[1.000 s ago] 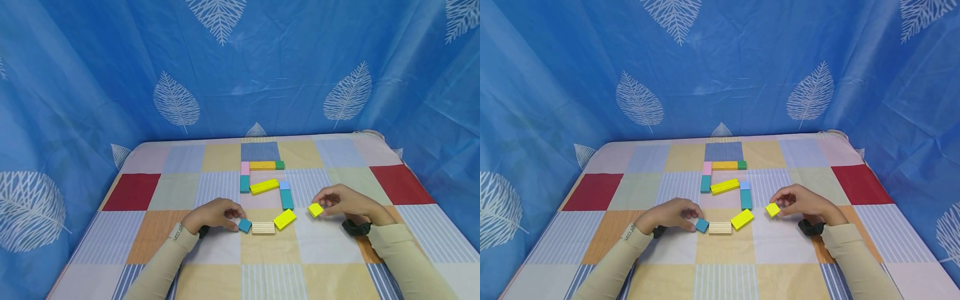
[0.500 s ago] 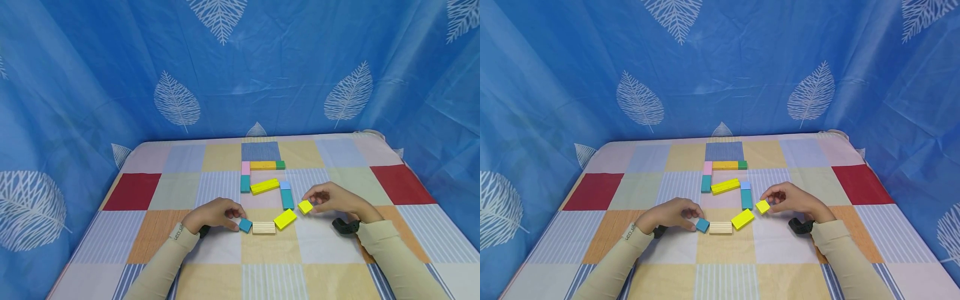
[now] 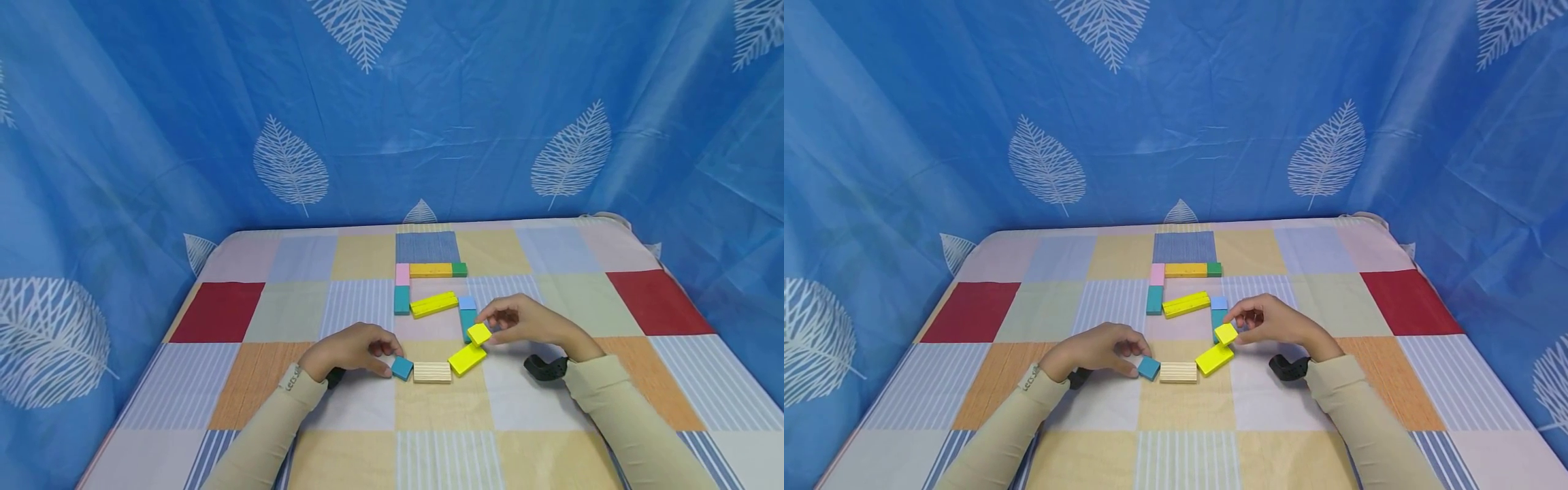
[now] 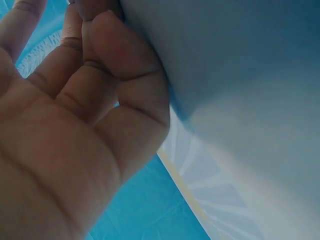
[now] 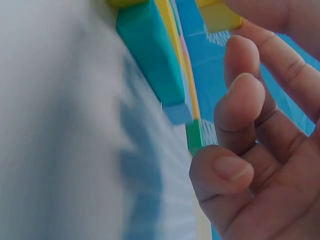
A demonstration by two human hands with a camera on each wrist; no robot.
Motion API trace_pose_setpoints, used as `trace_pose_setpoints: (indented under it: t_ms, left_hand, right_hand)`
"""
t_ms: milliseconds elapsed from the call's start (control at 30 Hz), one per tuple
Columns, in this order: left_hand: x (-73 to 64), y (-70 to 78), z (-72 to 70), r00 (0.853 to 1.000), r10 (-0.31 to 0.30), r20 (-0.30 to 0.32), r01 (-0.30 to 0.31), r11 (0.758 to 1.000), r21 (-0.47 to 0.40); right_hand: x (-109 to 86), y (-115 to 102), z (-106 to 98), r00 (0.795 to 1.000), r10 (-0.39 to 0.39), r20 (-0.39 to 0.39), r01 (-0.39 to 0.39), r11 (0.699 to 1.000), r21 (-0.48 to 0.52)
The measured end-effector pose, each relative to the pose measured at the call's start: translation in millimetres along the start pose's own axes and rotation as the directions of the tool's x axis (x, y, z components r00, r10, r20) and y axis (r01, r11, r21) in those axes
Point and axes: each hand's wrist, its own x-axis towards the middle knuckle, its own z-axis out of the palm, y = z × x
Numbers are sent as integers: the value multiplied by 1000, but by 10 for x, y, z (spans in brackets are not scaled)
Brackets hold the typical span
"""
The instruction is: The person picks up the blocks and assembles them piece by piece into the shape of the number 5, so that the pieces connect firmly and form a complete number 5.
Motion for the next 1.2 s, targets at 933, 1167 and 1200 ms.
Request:
trace_pose_setpoints:
  t_ms: [933,1167,1200]
  left_hand:
    - [30,-3,5,998,-61,-7,61,998,-3]
    - [31,8,-1,998,-63,-7,63,998,-8]
    - [30,11,-2,998,-61,-8,61,998,-9]
  right_hand:
    - [398,-155,378,999,29,-39,-29,1000,7]
    - [492,-195,463,999,19,-40,-20,1000,-22]
    - [504,-205,472,999,18,-39,-19,999,-27]
